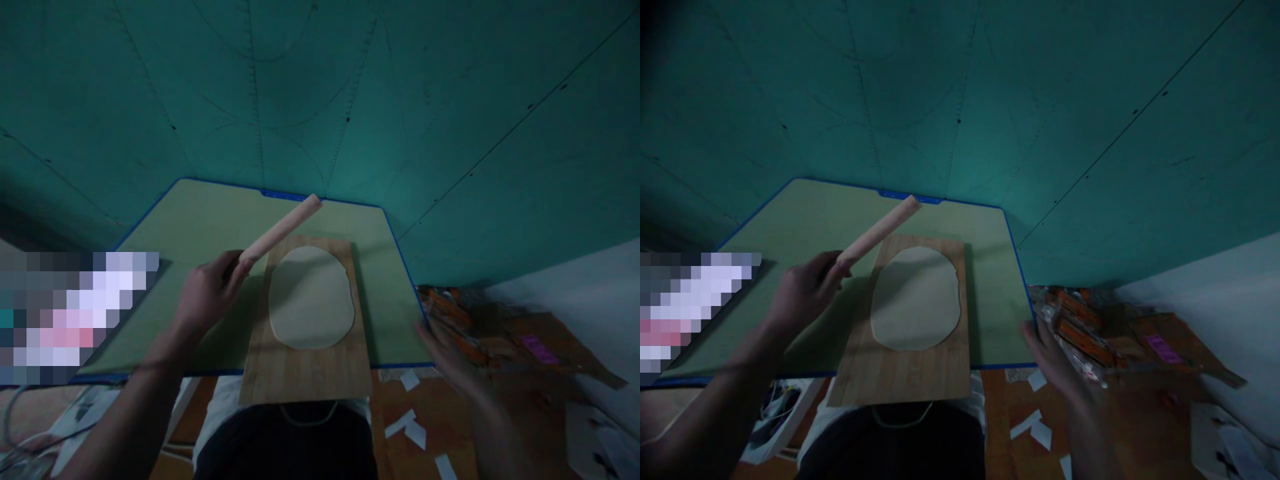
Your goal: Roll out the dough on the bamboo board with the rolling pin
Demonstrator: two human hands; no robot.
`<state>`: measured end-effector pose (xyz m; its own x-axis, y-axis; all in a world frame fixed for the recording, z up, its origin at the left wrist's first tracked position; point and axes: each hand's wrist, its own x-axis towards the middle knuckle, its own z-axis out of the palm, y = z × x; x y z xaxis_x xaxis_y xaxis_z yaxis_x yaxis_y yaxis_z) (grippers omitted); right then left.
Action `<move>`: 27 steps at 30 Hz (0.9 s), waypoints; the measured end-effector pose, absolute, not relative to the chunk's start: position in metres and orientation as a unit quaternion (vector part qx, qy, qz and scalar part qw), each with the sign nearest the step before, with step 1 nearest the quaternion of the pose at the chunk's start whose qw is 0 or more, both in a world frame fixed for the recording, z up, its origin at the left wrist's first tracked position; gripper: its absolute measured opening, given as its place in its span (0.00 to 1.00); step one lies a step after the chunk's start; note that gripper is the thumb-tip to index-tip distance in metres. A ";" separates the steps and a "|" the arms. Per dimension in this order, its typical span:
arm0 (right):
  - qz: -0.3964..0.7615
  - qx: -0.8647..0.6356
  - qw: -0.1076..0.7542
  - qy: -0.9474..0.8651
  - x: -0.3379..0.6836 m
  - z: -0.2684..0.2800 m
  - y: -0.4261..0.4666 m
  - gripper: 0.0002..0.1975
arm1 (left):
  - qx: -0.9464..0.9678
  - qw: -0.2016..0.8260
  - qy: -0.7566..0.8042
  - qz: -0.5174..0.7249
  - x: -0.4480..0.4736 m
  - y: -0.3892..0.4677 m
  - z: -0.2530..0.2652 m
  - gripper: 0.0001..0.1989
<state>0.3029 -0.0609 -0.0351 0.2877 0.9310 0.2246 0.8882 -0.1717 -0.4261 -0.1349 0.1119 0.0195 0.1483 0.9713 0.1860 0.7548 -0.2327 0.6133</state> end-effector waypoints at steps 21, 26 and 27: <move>-0.084 -0.752 0.109 -0.645 0.245 0.010 0.034 0.34 | 0.663 0.254 0.606 0.359 -0.173 0.075 0.018 0.16; 0.009 -0.588 0.125 -0.799 0.148 0.016 0.020 0.33 | 0.680 0.255 0.592 0.348 -0.159 0.075 0.021 0.18; 0.030 -0.540 0.117 -0.833 0.118 0.014 0.019 0.34 | 0.686 0.253 0.591 0.342 -0.159 0.074 0.021 0.18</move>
<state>0.1179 0.0191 0.0140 -0.3890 0.9068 0.1623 0.8930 0.4144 -0.1753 -0.1591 0.0739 0.0213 0.0677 0.9831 0.1702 0.6372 -0.1739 0.7508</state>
